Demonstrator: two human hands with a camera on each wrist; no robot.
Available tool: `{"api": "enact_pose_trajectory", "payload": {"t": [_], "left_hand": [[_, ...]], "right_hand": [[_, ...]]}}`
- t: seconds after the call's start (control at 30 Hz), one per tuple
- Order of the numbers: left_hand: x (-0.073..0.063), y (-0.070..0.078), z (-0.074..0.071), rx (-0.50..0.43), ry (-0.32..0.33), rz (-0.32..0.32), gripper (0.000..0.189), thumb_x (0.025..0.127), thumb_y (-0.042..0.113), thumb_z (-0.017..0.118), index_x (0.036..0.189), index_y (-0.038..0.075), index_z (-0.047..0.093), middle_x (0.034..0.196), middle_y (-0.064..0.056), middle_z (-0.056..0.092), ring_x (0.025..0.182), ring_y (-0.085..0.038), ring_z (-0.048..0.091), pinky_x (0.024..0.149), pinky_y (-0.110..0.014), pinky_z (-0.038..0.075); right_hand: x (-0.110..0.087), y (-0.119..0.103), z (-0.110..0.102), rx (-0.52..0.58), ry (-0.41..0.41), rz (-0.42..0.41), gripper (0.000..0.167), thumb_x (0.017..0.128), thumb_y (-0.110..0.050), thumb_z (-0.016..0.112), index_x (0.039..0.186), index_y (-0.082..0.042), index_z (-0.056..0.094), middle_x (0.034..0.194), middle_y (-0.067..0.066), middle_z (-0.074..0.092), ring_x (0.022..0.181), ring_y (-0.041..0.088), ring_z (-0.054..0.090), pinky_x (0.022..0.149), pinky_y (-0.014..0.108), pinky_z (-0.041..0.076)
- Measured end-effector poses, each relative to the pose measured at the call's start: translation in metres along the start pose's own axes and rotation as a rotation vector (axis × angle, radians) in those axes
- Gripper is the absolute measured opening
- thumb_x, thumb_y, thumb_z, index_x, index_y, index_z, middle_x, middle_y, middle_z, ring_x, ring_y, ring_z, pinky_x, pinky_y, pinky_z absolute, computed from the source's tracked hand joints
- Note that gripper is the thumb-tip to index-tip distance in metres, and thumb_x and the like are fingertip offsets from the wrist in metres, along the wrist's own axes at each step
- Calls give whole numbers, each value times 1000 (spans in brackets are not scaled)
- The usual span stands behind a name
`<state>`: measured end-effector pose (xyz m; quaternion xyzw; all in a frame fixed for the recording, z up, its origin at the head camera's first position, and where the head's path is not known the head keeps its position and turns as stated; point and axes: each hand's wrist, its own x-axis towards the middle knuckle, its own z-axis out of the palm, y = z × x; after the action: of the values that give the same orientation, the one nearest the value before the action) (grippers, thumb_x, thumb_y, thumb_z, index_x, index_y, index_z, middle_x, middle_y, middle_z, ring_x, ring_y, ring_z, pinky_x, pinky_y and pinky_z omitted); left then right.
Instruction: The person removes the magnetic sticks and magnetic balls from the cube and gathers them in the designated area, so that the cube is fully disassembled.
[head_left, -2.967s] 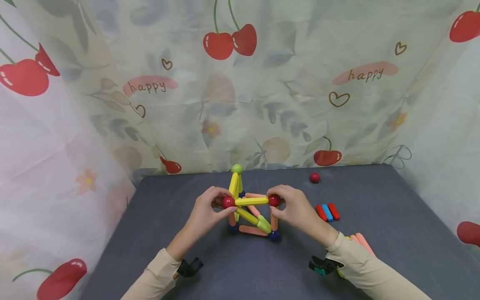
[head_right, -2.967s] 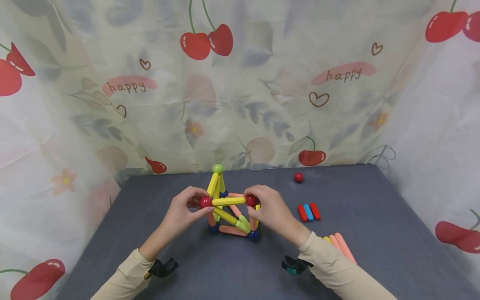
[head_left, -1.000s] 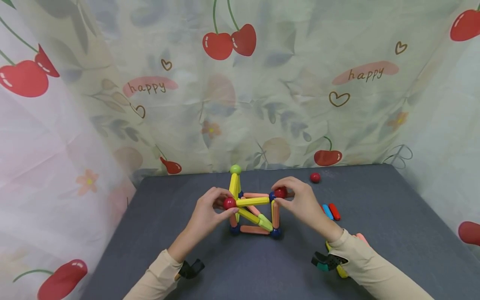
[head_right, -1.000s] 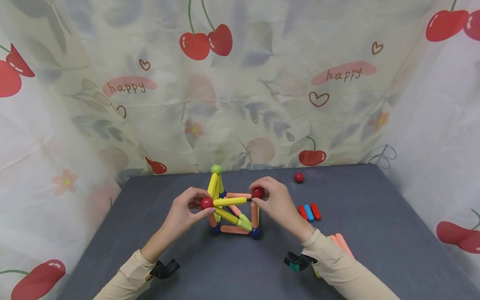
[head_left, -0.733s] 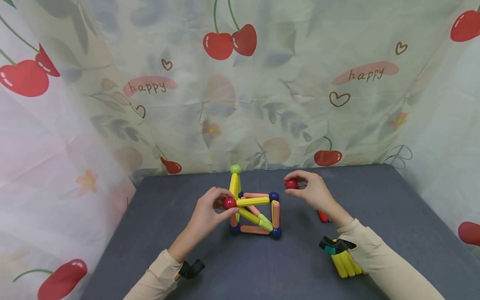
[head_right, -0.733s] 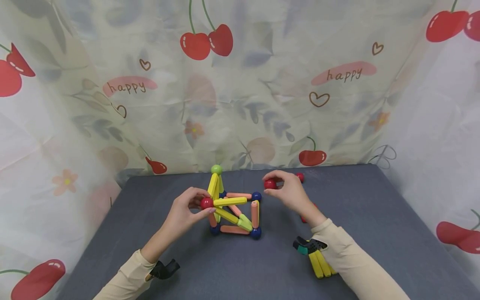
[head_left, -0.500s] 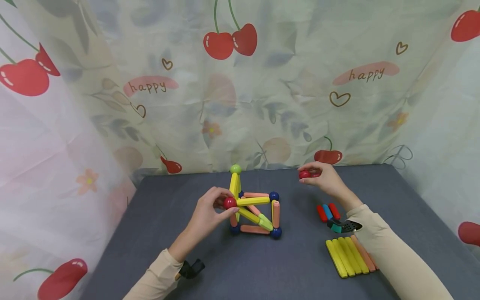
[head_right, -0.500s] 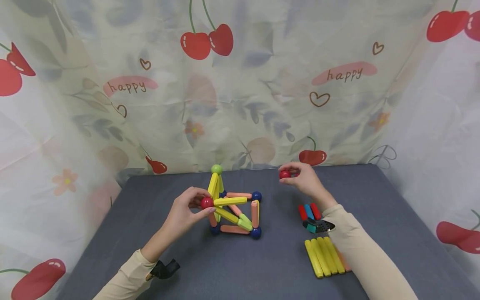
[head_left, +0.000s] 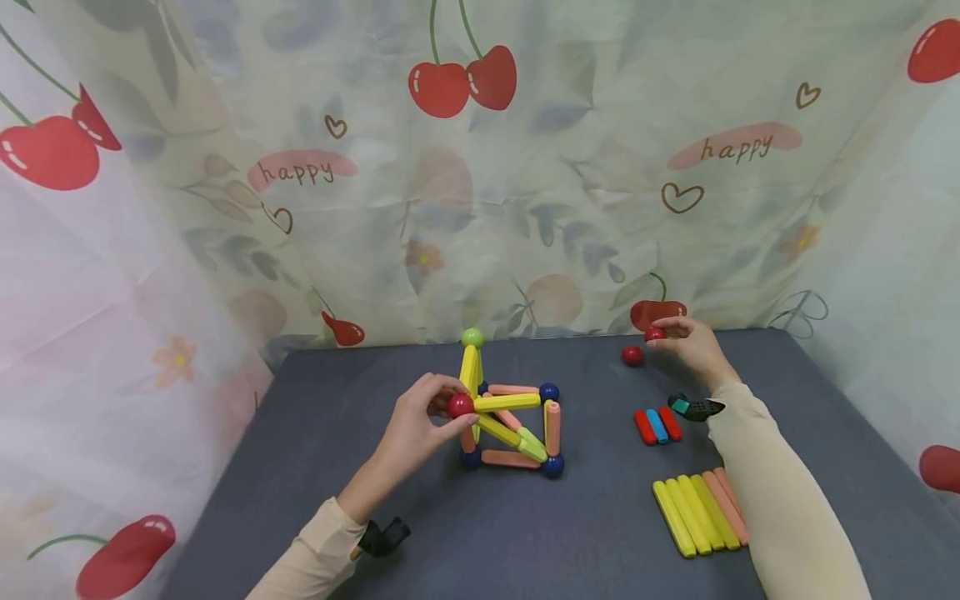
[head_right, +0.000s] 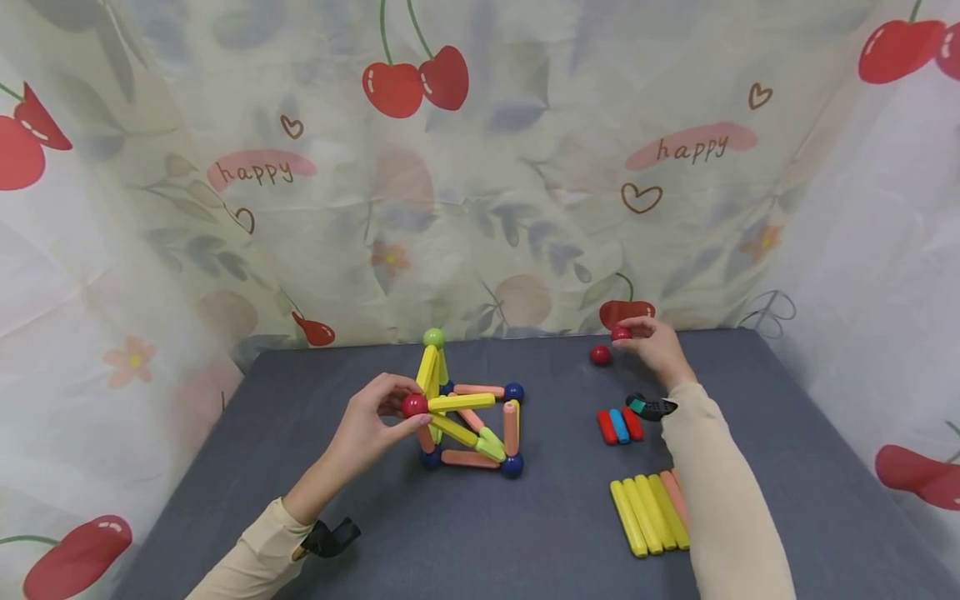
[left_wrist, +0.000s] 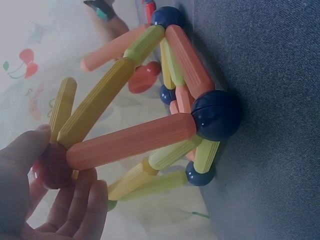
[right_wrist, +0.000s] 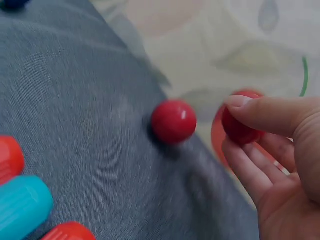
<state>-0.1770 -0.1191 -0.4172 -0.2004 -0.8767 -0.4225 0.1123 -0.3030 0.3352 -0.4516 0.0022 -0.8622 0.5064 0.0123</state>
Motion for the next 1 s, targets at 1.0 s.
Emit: {"api": "enact_pose_trajectory", "payload": {"t": [1.0], "left_hand": [[0,-1,1,-13,1,-3,36,80,26,83,110,19,64,100,2,59,86,-9,64,77,-33,61]], "right_hand": [[10,36,16,-43,-14,98,49,93,-11,66,139,-1,51,141,27,51,122,36,49,93,34,40]]}}
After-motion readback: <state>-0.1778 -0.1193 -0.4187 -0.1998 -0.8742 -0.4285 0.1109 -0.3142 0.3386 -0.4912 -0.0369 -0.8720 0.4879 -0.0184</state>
